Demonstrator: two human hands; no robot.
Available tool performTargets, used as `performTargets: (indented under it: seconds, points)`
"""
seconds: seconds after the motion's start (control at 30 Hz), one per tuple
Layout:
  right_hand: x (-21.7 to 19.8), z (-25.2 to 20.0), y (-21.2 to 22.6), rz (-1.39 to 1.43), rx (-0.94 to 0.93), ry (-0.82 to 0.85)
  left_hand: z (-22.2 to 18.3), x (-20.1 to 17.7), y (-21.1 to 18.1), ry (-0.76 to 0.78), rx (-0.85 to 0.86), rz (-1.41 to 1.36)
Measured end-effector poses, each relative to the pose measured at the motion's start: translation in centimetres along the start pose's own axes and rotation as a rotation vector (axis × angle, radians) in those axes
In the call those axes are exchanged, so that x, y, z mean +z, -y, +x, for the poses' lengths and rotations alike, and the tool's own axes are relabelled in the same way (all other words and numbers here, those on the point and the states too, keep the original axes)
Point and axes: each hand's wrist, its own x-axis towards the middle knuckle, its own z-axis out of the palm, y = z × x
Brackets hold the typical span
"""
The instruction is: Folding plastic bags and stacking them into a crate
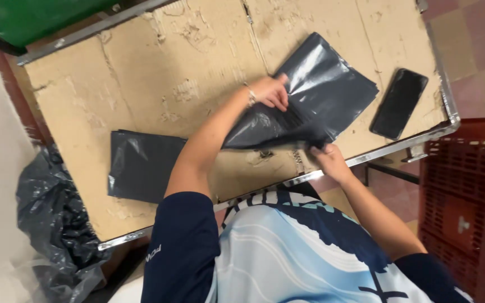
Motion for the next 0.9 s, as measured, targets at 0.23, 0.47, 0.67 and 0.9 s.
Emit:
performTargets:
  seconds: [0.23, 0.47, 0.67, 0.9]
  points:
    - [-2.5, 2.3, 4.0, 0.868, 0.307, -0.376, -3.4, 0.6, -0.5, -0.764, 0.261, 0.268]
    - [-2.8, 2.6, 4.0, 0.799, 0.366, -0.388, -2.9, 5.8, -5.7, -1.171, 0.026, 0.809]
    - [-1.2, 0.1, 5.5, 0.500, 0.283, -0.425, -2.5, 11.0, -3.5, -1.435, 0.434, 1.030]
    - [4.8, 3.7, 1.7, 0.261, -0.148, -0.154, -26.3, 19.0, 2.5, -1.872, 1.034, 1.118]
